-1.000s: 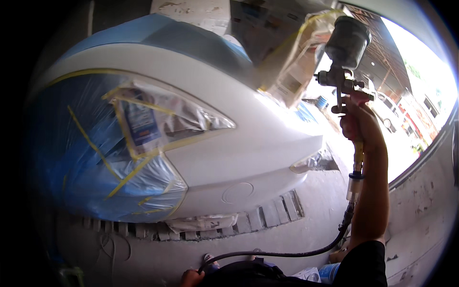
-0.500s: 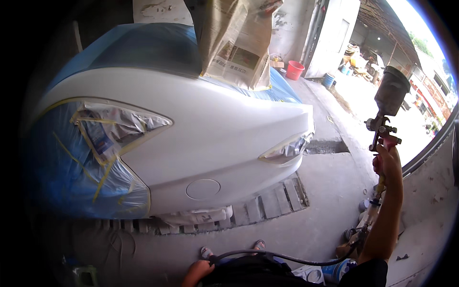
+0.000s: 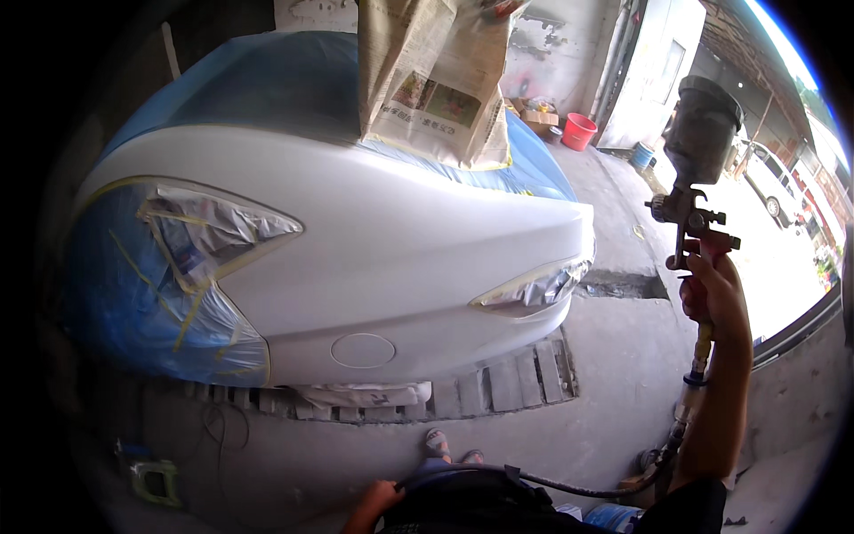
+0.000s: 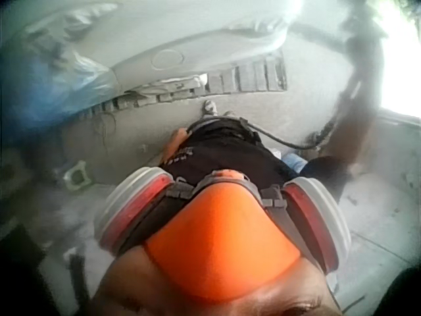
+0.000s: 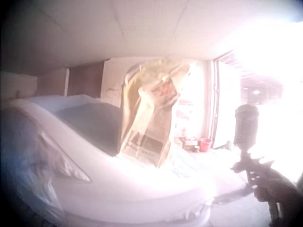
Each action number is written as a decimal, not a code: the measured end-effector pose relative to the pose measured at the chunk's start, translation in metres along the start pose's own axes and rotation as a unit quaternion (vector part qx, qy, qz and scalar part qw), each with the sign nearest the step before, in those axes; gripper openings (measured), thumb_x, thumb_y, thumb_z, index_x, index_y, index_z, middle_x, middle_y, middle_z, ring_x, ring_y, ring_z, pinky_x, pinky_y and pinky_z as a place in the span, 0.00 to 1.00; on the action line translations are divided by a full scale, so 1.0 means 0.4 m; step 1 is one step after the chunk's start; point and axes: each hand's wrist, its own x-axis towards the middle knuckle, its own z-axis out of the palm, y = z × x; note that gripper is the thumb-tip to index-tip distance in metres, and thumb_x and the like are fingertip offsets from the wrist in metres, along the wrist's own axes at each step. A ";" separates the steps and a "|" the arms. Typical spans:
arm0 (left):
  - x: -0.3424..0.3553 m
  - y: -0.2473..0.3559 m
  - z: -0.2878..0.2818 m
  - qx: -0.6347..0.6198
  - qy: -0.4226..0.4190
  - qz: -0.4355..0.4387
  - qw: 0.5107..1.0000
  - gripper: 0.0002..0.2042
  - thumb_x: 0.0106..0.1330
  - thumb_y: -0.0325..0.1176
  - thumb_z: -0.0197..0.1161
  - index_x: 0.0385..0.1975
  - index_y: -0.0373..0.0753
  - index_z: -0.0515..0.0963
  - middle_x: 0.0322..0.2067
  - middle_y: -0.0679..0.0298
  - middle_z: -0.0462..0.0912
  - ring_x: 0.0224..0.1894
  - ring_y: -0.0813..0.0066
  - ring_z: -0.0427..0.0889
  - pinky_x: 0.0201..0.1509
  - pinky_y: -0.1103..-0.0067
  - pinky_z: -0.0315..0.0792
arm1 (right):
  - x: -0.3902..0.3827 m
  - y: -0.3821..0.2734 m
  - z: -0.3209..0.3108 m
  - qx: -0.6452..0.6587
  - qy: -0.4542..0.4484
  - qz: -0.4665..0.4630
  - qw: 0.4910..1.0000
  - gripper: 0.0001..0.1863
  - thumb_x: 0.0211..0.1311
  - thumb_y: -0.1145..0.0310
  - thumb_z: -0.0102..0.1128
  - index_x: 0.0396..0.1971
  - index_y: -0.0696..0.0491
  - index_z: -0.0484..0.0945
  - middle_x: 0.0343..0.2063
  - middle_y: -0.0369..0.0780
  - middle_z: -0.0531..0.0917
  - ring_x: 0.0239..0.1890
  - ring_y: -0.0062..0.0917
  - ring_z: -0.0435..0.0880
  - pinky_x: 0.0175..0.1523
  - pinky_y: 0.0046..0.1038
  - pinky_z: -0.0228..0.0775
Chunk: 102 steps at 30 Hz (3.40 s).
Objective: The person prepares paint by pouring a white liquid from a bucket into a funnel and then into a spray gun cup. They then walk to a white car and spray paint the hood, which is partially covered with blue plastic sheeting and masking tape.
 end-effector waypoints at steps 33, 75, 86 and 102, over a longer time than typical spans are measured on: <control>0.151 0.584 0.168 -0.044 0.075 -0.068 0.994 0.17 0.55 0.48 0.56 0.31 0.40 0.79 0.34 0.51 0.79 0.40 0.51 0.79 0.45 0.62 0.72 | 0.337 0.203 -0.374 -0.013 0.013 0.031 0.999 0.15 0.62 0.67 0.49 0.45 0.58 0.67 0.21 0.38 0.75 0.11 0.14 0.67 0.11 0.16 0.54; 0.237 0.813 0.357 -0.032 0.018 -0.077 0.996 0.17 0.55 0.47 0.56 0.33 0.39 0.79 0.35 0.51 0.80 0.41 0.52 0.78 0.45 0.62 0.72 | 0.354 0.472 -0.717 0.016 -0.018 0.044 0.999 0.15 0.60 0.62 0.54 0.40 0.57 0.67 0.28 0.38 0.77 0.10 0.15 0.66 0.12 0.17 0.55; 0.302 1.080 0.380 -0.028 -0.017 -0.181 0.983 0.19 0.57 0.50 0.57 0.35 0.39 0.80 0.36 0.51 0.80 0.42 0.52 0.78 0.45 0.62 0.72 | 0.600 0.542 -0.789 0.104 -0.157 -0.031 0.982 0.23 0.61 0.64 0.53 0.53 0.58 0.62 0.40 0.47 0.77 0.10 0.13 0.67 0.13 0.15 0.57; 0.540 1.383 0.354 -0.104 0.015 -0.274 0.956 0.17 0.60 0.44 0.51 0.37 0.38 0.79 0.45 0.50 0.74 0.47 0.51 0.77 0.47 0.63 0.72 | 1.119 0.371 -0.457 0.126 -0.446 -0.139 0.875 0.28 0.58 0.61 0.59 0.52 0.63 0.64 0.39 0.47 0.79 0.11 0.13 0.70 0.13 0.14 0.57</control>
